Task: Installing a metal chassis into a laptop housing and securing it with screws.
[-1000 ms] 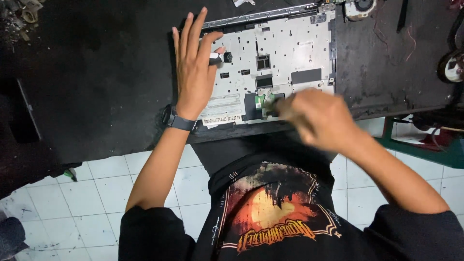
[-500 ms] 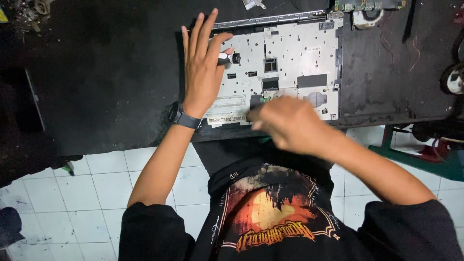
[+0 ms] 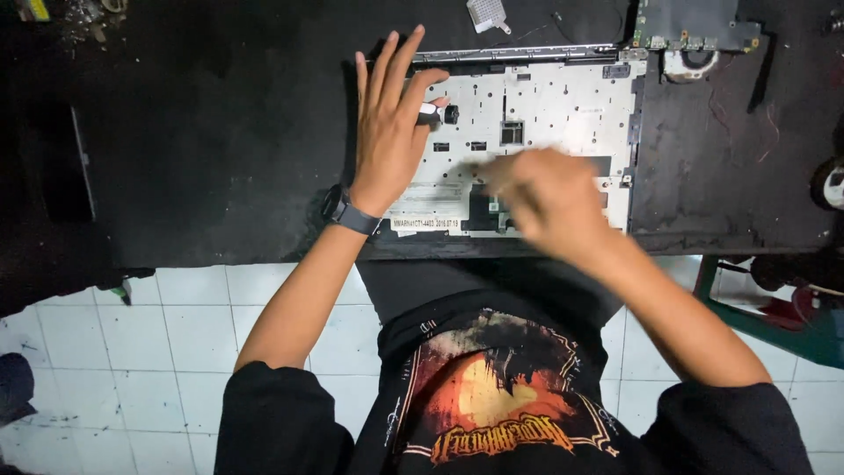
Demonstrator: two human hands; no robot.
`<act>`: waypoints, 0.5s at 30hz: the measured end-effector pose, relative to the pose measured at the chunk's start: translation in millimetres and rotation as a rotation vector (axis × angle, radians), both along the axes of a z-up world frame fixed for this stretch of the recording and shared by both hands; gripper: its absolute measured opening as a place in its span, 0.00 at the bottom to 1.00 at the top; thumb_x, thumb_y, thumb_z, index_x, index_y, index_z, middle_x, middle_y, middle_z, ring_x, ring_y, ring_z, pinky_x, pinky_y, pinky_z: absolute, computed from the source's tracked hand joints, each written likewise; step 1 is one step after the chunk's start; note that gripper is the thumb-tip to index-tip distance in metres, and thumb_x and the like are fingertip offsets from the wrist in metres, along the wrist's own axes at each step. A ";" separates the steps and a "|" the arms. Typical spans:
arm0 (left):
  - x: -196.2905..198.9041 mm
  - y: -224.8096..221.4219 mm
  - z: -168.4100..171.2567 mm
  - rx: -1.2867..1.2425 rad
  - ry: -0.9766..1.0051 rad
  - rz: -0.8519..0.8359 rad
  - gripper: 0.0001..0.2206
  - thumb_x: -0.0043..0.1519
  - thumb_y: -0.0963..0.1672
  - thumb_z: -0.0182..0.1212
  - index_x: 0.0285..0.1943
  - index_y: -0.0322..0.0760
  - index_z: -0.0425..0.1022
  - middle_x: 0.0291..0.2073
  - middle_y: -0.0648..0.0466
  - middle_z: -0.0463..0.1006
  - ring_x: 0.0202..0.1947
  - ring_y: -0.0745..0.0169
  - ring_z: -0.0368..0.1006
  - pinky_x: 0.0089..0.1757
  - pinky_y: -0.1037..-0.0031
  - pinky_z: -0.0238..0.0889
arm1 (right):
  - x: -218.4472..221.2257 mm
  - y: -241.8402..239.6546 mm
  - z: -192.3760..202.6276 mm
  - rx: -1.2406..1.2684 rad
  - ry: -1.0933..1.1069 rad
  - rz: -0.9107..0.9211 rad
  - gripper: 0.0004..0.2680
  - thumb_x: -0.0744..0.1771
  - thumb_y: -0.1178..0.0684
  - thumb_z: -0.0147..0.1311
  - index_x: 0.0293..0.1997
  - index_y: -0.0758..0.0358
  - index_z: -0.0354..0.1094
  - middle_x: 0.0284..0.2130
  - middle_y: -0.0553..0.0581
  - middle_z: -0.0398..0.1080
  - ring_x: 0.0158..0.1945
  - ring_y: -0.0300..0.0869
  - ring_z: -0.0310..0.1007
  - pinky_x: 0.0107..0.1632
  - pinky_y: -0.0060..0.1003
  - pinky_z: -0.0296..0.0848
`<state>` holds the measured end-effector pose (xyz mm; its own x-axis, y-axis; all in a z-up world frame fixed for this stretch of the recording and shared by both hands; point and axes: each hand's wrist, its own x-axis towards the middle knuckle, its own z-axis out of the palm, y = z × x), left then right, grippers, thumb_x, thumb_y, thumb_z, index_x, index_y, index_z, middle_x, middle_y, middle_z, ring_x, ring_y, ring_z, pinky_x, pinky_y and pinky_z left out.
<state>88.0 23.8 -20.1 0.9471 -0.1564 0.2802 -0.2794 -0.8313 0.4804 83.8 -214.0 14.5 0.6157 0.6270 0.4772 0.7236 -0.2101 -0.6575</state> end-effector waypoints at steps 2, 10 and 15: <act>-0.2 1.0 -2.1 -0.009 0.002 -0.005 0.30 0.52 0.26 0.53 0.61 0.43 0.73 0.77 0.50 0.51 0.79 0.40 0.42 0.74 0.33 0.28 | -3.2 3.3 -13.7 -0.090 -0.104 -0.022 0.11 0.65 0.71 0.44 0.41 0.59 0.68 0.30 0.54 0.76 0.31 0.42 0.76 0.26 0.29 0.69; 1.8 11.9 -20.1 -0.144 -0.048 0.014 0.36 0.54 0.25 0.56 0.68 0.48 0.74 0.78 0.55 0.50 0.81 0.44 0.42 0.76 0.32 0.24 | 9.7 37.1 -25.1 -0.218 -0.320 -0.048 0.08 0.69 0.65 0.52 0.50 0.57 0.69 0.31 0.56 0.75 0.31 0.42 0.74 0.31 0.33 0.74; 3.6 13.3 -27.6 -0.171 -0.124 0.014 0.40 0.47 0.23 0.50 0.64 0.49 0.79 0.75 0.53 0.55 0.79 0.45 0.46 0.75 0.34 0.27 | -12.7 45.0 -7.8 -0.252 -0.352 0.033 0.08 0.63 0.67 0.51 0.44 0.63 0.67 0.38 0.61 0.72 0.38 0.54 0.72 0.37 0.46 0.71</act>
